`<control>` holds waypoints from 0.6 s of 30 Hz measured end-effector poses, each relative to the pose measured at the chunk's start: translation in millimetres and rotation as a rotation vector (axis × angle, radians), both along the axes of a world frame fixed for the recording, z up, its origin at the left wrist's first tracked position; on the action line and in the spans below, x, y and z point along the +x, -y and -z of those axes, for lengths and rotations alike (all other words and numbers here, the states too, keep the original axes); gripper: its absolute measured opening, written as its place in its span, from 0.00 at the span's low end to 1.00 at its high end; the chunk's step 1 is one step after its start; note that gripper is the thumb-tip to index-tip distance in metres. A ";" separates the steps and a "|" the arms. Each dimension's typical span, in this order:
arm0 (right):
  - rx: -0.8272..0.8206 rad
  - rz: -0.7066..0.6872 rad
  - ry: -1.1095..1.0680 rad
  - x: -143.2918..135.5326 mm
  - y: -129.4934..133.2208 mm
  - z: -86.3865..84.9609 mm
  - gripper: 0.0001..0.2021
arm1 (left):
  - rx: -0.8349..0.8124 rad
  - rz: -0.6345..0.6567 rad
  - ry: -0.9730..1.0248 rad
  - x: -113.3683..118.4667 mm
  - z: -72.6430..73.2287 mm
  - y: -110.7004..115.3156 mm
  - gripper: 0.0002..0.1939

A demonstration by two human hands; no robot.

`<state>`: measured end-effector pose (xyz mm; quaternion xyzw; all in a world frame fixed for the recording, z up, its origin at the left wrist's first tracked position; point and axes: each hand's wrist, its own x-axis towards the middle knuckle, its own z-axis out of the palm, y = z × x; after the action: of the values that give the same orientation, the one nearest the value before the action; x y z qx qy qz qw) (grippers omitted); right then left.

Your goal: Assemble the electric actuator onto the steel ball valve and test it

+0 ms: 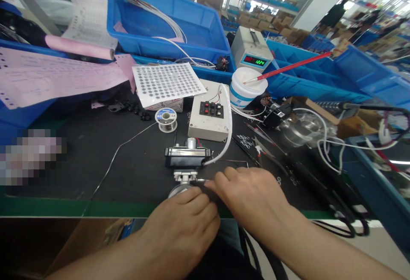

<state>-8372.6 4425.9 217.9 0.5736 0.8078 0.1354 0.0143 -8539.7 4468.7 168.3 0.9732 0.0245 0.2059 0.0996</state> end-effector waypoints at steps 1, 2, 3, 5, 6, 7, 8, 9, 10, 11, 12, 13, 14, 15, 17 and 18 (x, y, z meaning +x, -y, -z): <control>-0.025 -0.015 0.034 -6.1 -4.6 -7.3 0.19 | 0.002 -0.001 -0.007 -0.2 0.8 1.1 0.04; -0.052 -0.020 0.058 -11.3 -8.9 -13.0 0.17 | 0.004 -0.002 -0.011 -0.4 1.8 2.1 0.04; -0.071 -0.019 0.072 -15.1 -12.3 -17.1 0.15 | 0.008 -0.002 -0.011 -0.5 2.7 2.8 0.04; -0.081 -0.021 0.082 -16.8 -16.3 -19.0 0.12 | 0.018 -0.002 -0.004 -0.9 4.0 3.0 0.04; -0.078 -0.026 0.081 -14.9 -16.8 -15.9 0.12 | 0.019 0.001 0.001 -1.0 4.3 2.5 0.04; -0.065 -0.034 0.071 -11.5 -16.4 -9.3 0.13 | 0.019 0.005 0.010 -1.1 4.3 1.6 0.04; -0.043 -0.041 0.045 -7.5 -15.2 1.0 0.16 | 0.015 0.012 0.021 -1.2 4.1 0.5 0.04; -0.011 -0.045 -0.011 -3.4 -13.4 14.7 0.18 | 0.008 0.023 0.033 -1.2 4.0 -0.6 0.04; 0.035 -0.040 -0.097 -0.1 -11.2 31.1 0.21 | 0.000 0.031 0.048 -1.2 3.9 -1.8 0.04; 0.091 -0.022 -0.210 2.2 -8.7 49.0 0.23 | -0.006 0.034 0.062 -1.0 3.8 -2.8 0.04; 0.117 0.010 -0.369 3.1 -6.1 66.8 0.23 | -0.007 0.032 0.074 -0.7 3.6 -3.6 0.04; 0.152 0.053 -0.513 3.1 -3.5 83.0 0.24 | -0.004 0.024 0.081 -0.3 3.4 -4.1 0.05; 0.165 0.076 -0.564 2.4 -0.9 95.9 0.24 | 0.002 0.017 0.082 0.0 3.0 -4.5 0.05; 0.167 0.090 -0.609 1.8 1.5 104.5 0.24 | 0.012 0.014 0.080 0.4 2.3 -4.7 0.05; 0.112 0.081 -0.631 2.9 6.4 107.3 0.22 | 0.020 0.018 0.068 0.7 0.6 -4.7 0.04; 0.064 0.075 -0.633 4.9 8.8 102.0 0.21 | 0.018 0.023 0.060 0.6 -0.3 -4.5 0.04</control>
<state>-8367.7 4417.1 116.0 0.6169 0.7456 -0.0248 -0.2507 -8539.1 4473.2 168.6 0.9676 0.0086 0.2341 0.0940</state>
